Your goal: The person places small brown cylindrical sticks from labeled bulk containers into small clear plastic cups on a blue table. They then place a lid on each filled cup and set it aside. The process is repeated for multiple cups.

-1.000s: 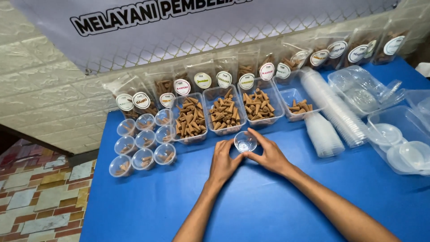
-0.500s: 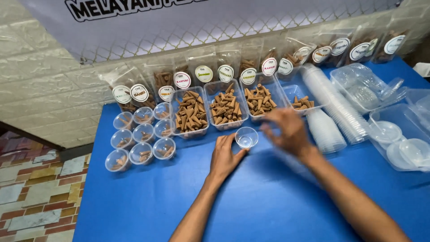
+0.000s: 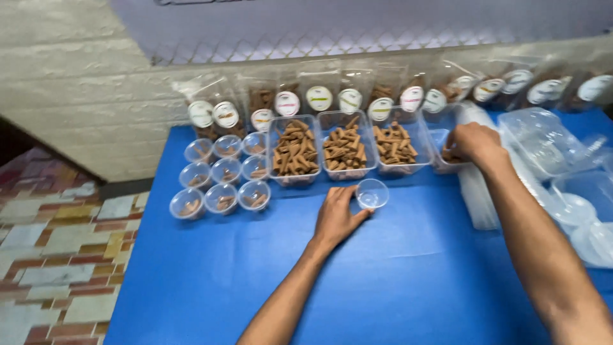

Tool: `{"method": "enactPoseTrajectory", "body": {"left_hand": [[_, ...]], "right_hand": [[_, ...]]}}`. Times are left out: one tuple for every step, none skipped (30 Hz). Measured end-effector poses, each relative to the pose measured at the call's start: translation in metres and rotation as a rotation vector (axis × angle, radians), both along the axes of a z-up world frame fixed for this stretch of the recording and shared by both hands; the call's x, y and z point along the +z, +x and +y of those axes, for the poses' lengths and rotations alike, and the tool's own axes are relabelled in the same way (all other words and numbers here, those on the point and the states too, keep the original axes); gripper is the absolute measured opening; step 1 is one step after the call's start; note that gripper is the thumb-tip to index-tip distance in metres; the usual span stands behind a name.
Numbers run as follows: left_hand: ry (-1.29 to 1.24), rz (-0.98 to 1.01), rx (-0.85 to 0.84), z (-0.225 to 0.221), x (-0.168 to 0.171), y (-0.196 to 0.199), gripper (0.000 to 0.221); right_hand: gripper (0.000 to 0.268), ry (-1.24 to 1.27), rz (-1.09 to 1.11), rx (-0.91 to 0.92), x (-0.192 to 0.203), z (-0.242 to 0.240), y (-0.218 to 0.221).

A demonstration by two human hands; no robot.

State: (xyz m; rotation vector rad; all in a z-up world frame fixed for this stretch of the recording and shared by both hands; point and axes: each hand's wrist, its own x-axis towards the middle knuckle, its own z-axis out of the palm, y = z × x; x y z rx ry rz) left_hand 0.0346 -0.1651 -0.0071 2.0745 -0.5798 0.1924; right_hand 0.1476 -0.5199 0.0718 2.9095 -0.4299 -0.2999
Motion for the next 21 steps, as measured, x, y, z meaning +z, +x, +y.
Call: {"method": "enactPoseTrajectory", "body": {"left_hand": [[0.000,0.001,0.016,0.001,0.000,-0.001,0.061],[0.052,0.005,0.011,0.001,0.000,-0.001,0.064],[0.104,0.008,-0.004,-0.001,0.001,-0.001,0.067],[0.104,0.008,0.003,0.000,0.001,0.000,0.067],[0.107,0.009,0.007,0.000,0.000,0.000,0.067],[0.110,0.010,0.011,-0.001,-0.001,0.000,0.067],[0.112,0.011,0.007,-0.001,0.001,0.000,0.067],[0.118,0.024,0.003,-0.001,0.003,-0.001,0.069],[0.125,0.037,0.001,-0.001,0.004,-0.001,0.070],[0.129,0.038,0.000,-0.002,0.002,0.000,0.070],[0.122,0.018,0.008,-0.002,0.000,0.000,0.069],[0.116,-0.002,0.016,-0.002,-0.002,0.001,0.068],[0.117,-0.003,0.019,-0.002,-0.001,0.001,0.068],[0.123,0.003,0.020,-0.002,-0.001,0.001,0.068],[0.130,0.009,0.019,-0.002,0.000,0.000,0.068],[0.132,0.010,0.019,-0.003,-0.002,0.001,0.068],[0.119,-0.018,0.021,-0.003,-0.004,0.002,0.067],[0.107,-0.047,0.023,-0.003,-0.007,0.002,0.067],[0.110,-0.049,0.024,-0.003,-0.005,0.001,0.067],[0.068,-0.056,0.034,-0.002,-0.003,0.000,0.064],[0.028,-0.062,0.042,-0.002,-0.003,-0.001,0.062]], "right_hand": [[0.032,0.000,0.001,0.016,0.015,0.016,-0.007],[0.030,0.015,0.040,-0.042,0.030,0.031,-0.014],[0.030,0.030,0.075,-0.110,0.046,0.043,-0.024],[0.030,0.030,0.075,-0.103,0.034,0.035,-0.016],[0.035,0.008,0.040,-0.080,0.022,0.025,-0.011],[0.041,-0.015,0.004,-0.057,0.010,0.015,-0.007],[0.041,-0.013,0.006,-0.061,0.009,0.014,-0.008],[0.039,-0.016,-0.016,-0.046,0.009,0.014,-0.009],[0.037,-0.017,-0.038,-0.028,0.008,0.014,-0.009],[0.037,-0.013,-0.037,-0.030,0.009,0.012,-0.010],[0.033,0.053,-0.166,0.004,0.011,0.010,-0.011],[0.029,0.119,-0.296,0.037,0.012,0.009,-0.012],[0.029,0.120,-0.297,0.039,0.014,0.011,-0.015],[0.025,0.230,-0.482,0.212,0.016,0.014,-0.018],[0.022,0.340,-0.669,0.380,0.017,0.015,-0.023],[0.022,0.343,-0.669,0.379,0.028,0.033,-0.036],[0.018,0.436,-0.666,0.517,0.037,0.051,-0.049],[0.018,0.529,-0.662,0.655,0.047,0.069,-0.063],[0.018,0.531,-0.665,0.656,0.052,0.090,-0.078],[0.024,0.637,-0.613,0.725,0.058,0.112,-0.093],[0.030,0.743,-0.558,0.790,0.062,0.134,-0.109]]}}
